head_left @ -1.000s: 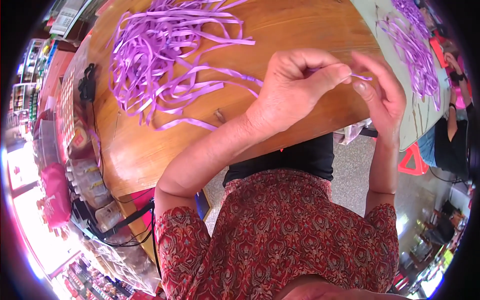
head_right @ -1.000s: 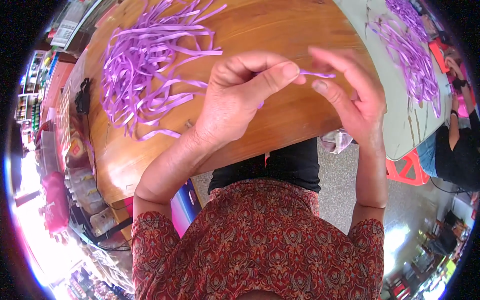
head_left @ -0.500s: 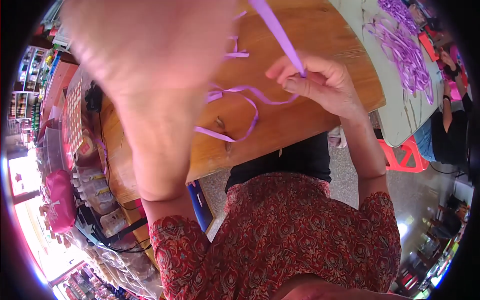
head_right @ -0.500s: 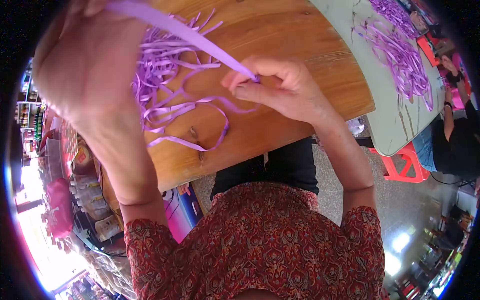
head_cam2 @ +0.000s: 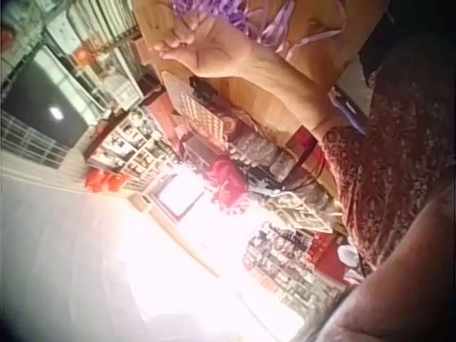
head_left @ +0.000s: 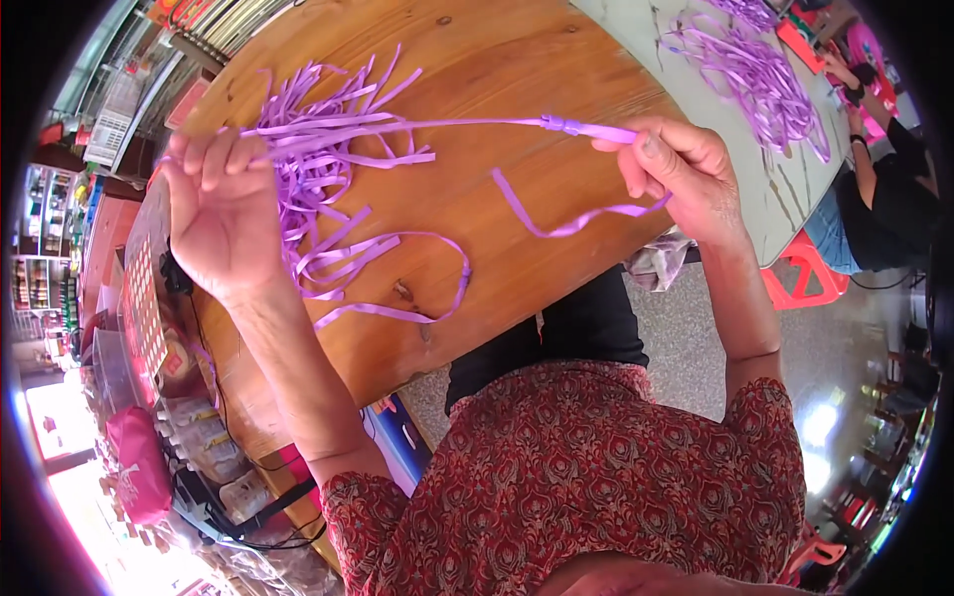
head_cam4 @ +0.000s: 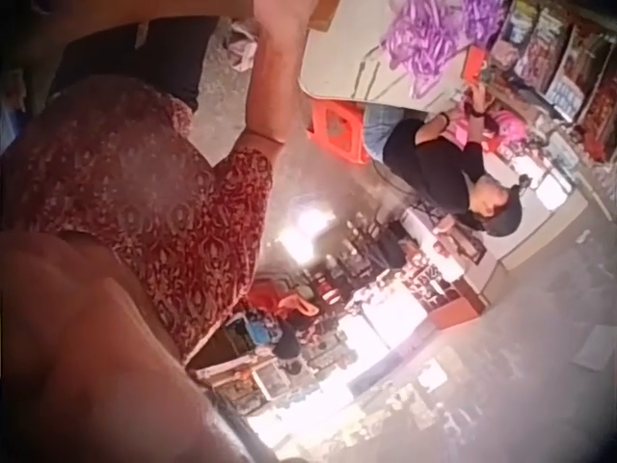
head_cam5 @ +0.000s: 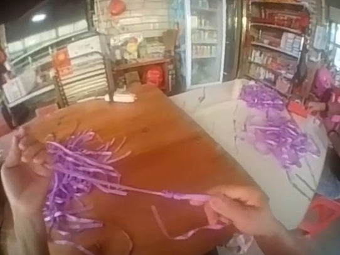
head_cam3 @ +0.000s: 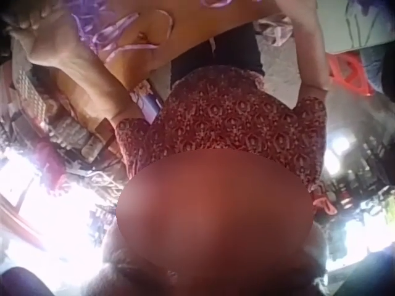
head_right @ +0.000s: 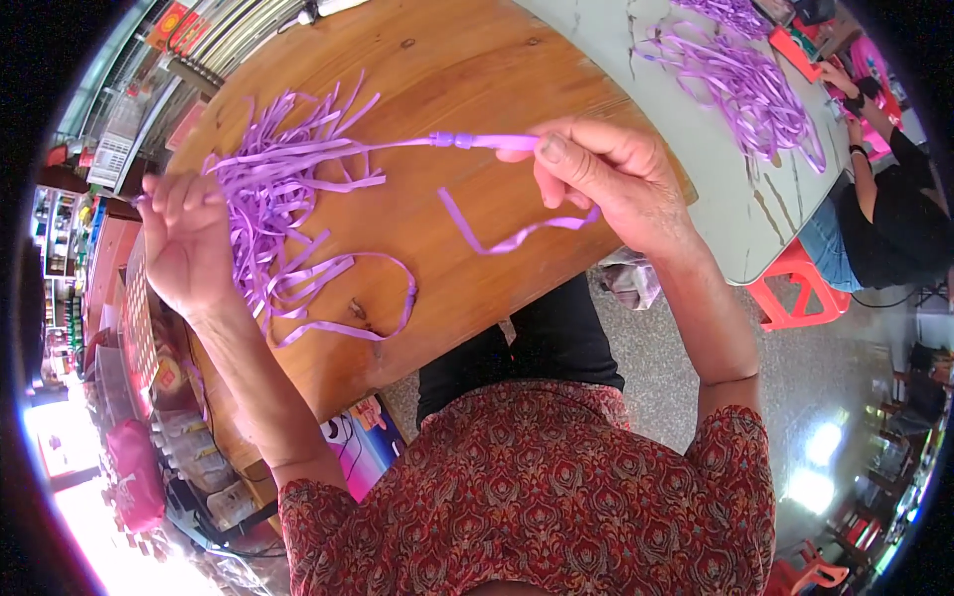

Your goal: The person rolls purple ribbons into small cylinders by hand and secures each one by sliding it into a small purple plastic sleeve. They repeat this process multiple times, picking ribbons from a pile and placing the finished pieces on a wooden table.

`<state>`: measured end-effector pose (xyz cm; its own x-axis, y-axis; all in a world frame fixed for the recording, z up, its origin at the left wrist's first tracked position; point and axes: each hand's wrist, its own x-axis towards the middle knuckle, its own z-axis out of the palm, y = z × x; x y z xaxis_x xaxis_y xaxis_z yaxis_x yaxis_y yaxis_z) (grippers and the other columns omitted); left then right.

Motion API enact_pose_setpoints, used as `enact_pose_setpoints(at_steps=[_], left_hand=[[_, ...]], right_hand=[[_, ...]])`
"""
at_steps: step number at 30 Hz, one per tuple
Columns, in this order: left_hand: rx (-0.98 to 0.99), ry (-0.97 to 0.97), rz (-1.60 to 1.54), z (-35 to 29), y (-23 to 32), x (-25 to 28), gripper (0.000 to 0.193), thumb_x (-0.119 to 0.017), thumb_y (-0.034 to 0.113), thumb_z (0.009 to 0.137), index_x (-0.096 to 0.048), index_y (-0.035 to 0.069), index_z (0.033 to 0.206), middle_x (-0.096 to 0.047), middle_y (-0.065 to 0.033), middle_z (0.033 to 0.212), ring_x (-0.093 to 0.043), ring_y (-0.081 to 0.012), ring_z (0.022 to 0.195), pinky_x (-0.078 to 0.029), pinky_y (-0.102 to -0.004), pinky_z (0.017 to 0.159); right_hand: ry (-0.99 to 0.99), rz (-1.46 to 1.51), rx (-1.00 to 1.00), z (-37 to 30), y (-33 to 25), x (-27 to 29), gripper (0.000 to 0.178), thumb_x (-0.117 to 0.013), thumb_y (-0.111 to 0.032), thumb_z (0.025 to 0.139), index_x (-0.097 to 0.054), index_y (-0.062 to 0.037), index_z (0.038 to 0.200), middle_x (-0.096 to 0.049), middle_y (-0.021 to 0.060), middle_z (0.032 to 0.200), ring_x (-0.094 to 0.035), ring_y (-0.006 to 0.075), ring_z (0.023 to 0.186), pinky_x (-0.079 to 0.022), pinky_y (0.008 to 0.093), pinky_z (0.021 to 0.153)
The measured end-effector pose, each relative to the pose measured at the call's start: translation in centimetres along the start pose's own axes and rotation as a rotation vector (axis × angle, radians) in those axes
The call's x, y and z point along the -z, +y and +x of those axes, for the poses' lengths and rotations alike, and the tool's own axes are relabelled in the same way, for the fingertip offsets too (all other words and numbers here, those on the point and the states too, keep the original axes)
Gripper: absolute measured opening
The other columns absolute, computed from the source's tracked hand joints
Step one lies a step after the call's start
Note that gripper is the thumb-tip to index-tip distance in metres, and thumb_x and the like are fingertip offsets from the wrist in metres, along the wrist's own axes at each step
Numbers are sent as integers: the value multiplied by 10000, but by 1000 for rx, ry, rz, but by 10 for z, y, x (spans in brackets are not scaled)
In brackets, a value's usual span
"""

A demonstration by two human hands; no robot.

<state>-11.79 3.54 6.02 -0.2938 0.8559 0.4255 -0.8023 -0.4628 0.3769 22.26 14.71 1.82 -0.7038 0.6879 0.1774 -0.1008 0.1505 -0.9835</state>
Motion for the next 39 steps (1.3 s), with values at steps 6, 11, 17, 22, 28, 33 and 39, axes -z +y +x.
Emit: enact_pose_setpoints(at_steps=[6, 11, 17, 22, 28, 33, 39], left_hand=[[-304, 214, 428, -22, 36, 30, 148, -543, 113, 890, -541, -8, 977, -495, -17, 760, -441, -114, 687, -354, -271, 667], [-354, 330, 1429, -19, -58, -20, 153, -573, 108, 885, -621, 19, 1000, -620, -35, 906, -561, -99, 818, -454, -231, 723], [234, -183, 1158, -27, -134, -49, 281, -539, 202, 921, -595, 22, 1129, -617, -60, 1073, -550, -139, 1009, -420, -282, 900], [514, -195, 870, -27, -139, -38, 290, -533, 213, 926, -582, 35, 1150, -630, -48, 1047, -559, -106, 934, -441, -264, 828], [486, -115, 957, -32, -131, -38, 202, -597, 109, 876, -616, 40, 1065, -650, -32, 918, -579, -89, 805, -460, -234, 700], [463, 39, 1063, -32, -116, -40, 191, -634, 54, 836, -629, 35, 1026, -630, -20, 858, -568, -88, 781, -454, -218, 680], [339, 26, 1034, -36, -99, -24, 160, -642, 15, 822, -654, 53, 977, -595, 40, 823, -484, -30, 733, -388, -176, 651]], right_hand=[[94, -144, 113, 5, 2, 4, 254, -492, -171, 945, -641, 17, 1030, -539, 10, 670, -431, 49, 581, -319, 188, 516], [-37, -507, 384, 15, -5, -3, 160, -596, 0, 841, -659, -4, 988, -612, 64, 836, -572, 115, 722, -429, 216, 598], [-51, -381, 506, 23, -20, -16, 172, -600, 25, 827, -654, -7, 987, -633, 76, 859, -614, 149, 800, -485, 241, 689], [-34, -182, 387, 15, -18, -5, 176, -573, 30, 845, -634, 18, 1010, -616, 93, 910, -613, 154, 843, -484, 250, 722], [42, -166, 275, 7, -18, -5, 222, -547, -7, 876, -601, 32, 1088, -615, 88, 922, -611, 139, 839, -479, 247, 716], [40, -50, 239, 7, -13, 8, 263, -559, -68, 887, -581, 33, 1129, -624, 69, 900, -601, 116, 798, -452, 214, 661], [97, -92, 206, 3, -5, 24, 260, -567, -71, 882, -589, 31, 1120, -616, 54, 873, -581, 103, 762, -438, 216, 646]])
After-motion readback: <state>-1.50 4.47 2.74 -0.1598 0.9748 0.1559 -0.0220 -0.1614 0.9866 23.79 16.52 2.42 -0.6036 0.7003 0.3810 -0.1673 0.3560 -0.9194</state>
